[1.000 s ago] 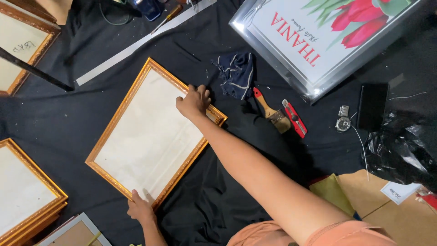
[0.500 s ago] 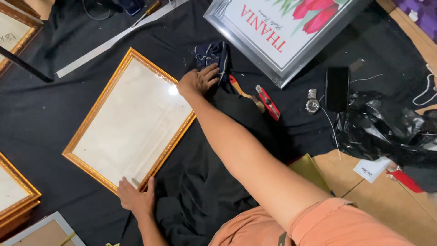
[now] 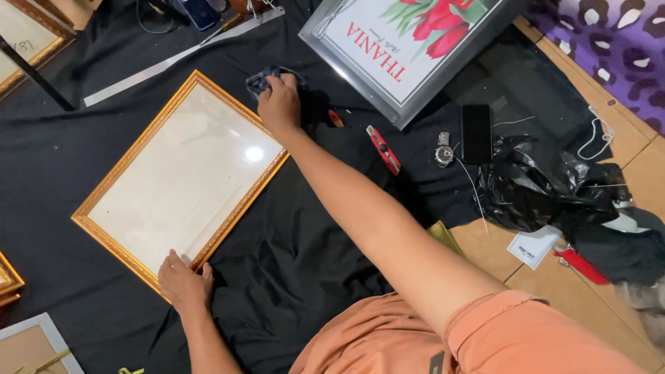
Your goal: Cleaning the glass of a picture frame by wiping it thoroughly with a cloth on both sides.
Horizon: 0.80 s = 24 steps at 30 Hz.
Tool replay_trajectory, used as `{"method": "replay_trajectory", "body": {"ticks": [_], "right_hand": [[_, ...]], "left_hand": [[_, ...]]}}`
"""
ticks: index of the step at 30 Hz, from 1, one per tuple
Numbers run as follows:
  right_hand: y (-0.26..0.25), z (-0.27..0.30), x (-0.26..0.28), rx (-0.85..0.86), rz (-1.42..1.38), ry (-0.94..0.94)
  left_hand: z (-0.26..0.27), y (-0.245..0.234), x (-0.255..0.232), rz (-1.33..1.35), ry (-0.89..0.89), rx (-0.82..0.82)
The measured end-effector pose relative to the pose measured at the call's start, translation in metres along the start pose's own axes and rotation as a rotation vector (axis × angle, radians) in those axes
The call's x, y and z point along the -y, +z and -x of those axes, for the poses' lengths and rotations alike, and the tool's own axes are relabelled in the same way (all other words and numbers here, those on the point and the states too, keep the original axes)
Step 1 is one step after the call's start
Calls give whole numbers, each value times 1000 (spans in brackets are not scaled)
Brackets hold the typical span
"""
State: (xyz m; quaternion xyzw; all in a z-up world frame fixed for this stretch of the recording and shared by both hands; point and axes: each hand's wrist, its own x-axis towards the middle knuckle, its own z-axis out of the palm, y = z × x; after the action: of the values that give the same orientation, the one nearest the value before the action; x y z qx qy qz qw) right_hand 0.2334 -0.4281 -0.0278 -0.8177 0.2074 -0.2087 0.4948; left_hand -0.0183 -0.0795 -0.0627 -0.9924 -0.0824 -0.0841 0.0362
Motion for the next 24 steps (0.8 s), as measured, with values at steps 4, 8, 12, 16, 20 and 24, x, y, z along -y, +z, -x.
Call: {"method": "replay_trajectory", "body": {"ticks": [4,8,12,16,20,24], "right_hand": [[-32,23,15,80,-258,-376],[-24,61,-5,333,-343,-472],[-36,108,-5,704,-249,-499],[-44,133,-3,866,-75,-617],[-67,144,16,855,-99,-641],[-68,141,33,676,-267,-662]], "left_hand": [[1,-22,-19,-36,-21,105],[9,0,-16,7,39,34],[32,-63,-74,320,11,118],[41,-107,-126,646,41,101],[24,-105,-137,795,36,59],[-16,-98,-117,596,108,-96]]}}
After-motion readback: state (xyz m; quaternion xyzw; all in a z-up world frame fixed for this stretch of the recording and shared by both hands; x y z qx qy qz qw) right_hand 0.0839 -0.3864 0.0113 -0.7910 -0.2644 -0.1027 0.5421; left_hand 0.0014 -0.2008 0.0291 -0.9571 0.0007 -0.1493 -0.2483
